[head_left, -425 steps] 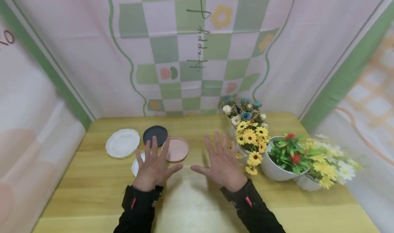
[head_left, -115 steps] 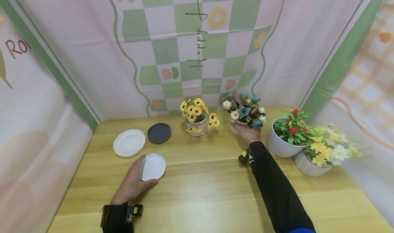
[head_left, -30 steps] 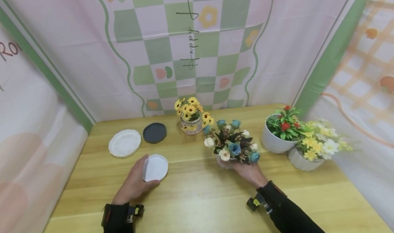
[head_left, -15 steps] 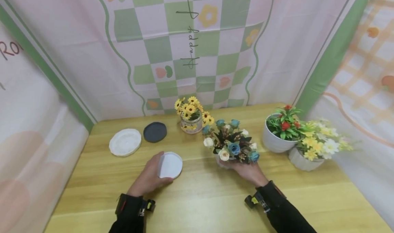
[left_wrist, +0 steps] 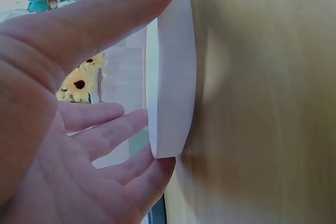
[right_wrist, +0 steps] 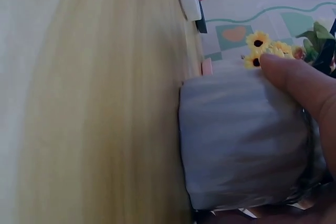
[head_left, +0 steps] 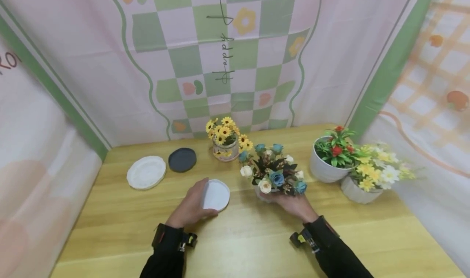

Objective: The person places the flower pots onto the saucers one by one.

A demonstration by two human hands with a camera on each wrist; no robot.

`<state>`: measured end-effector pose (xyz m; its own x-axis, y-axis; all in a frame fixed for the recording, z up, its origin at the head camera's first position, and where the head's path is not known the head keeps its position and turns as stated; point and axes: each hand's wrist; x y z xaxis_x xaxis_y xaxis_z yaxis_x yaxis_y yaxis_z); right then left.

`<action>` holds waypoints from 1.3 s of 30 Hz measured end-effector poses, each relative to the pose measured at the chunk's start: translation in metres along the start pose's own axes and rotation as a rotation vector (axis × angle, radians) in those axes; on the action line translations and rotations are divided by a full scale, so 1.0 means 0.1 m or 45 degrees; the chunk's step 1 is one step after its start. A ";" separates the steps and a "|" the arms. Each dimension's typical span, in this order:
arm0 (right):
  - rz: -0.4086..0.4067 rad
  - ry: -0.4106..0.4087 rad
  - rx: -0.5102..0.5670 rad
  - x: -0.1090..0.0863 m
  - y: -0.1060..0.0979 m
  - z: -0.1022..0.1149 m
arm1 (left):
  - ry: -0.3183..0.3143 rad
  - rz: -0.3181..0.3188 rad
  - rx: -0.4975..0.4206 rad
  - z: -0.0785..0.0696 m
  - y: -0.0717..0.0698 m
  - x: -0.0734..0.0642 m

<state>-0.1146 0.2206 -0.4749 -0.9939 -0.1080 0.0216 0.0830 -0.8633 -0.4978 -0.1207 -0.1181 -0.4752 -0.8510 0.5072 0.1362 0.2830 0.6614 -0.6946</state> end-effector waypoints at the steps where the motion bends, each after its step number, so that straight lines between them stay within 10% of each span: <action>1: 0.001 0.002 -0.010 0.00 0.00 0.00 | 0.007 0.003 -0.003 0.00 0.02 0.01; 27: -0.003 -0.013 -0.057 0.04 -0.04 0.05 | 0.121 0.046 -0.014 -0.07 0.16 0.22; 39: 0.209 0.065 -0.171 0.17 -0.11 0.16 | 0.110 0.055 -0.021 -0.05 0.12 0.22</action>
Point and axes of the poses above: each hand's wrist, its own x-axis towards the middle knuckle, its own y-axis out of the palm, z = x × y, and after that the axes turned 11 degrees about y, right-handed
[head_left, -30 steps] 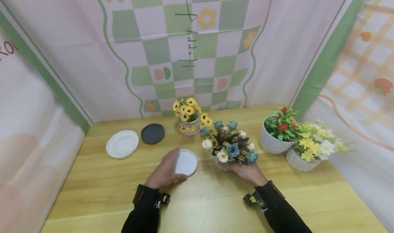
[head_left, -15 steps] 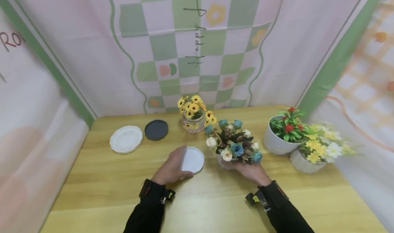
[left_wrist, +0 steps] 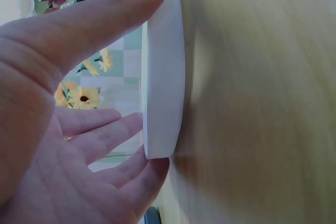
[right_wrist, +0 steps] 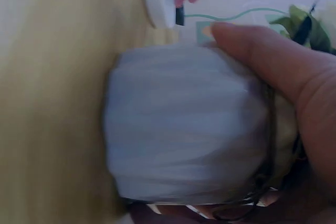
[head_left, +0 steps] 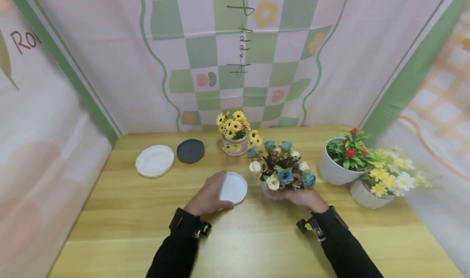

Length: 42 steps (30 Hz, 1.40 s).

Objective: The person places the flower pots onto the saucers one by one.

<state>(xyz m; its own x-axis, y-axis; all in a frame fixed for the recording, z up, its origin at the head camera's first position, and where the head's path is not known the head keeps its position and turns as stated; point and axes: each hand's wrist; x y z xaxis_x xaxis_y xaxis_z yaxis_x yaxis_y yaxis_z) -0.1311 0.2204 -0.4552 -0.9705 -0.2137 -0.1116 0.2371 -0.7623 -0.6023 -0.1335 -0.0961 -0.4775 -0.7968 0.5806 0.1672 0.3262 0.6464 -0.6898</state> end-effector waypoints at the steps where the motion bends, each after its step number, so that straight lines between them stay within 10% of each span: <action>1: 0.012 0.008 -0.007 0.01 -0.01 0.02 | 0.000 -0.001 0.001 0.01 -0.01 0.00; 35: -0.031 -0.085 0.114 0.14 0.20 0.26 | -0.043 0.055 -0.030 0.03 -0.14 -0.03; 42: -0.063 -0.248 0.020 0.12 0.23 0.44 | -0.040 0.027 -0.080 0.03 -0.13 -0.03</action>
<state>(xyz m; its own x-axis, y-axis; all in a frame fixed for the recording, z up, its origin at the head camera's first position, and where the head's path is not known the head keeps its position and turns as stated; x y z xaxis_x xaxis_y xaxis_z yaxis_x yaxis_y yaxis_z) -0.1357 0.1732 -0.4355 -0.9545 -0.2889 0.0737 0.1917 -0.7840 -0.5904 -0.1369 -0.1073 -0.4709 -0.8048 0.5791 0.1301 0.3735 0.6645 -0.6473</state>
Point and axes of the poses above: each hand's wrist, its own x-axis towards the middle knuckle, its own y-axis out of the palm, z = x × y, and after that the axes turned 11 degrees about y, right-handed
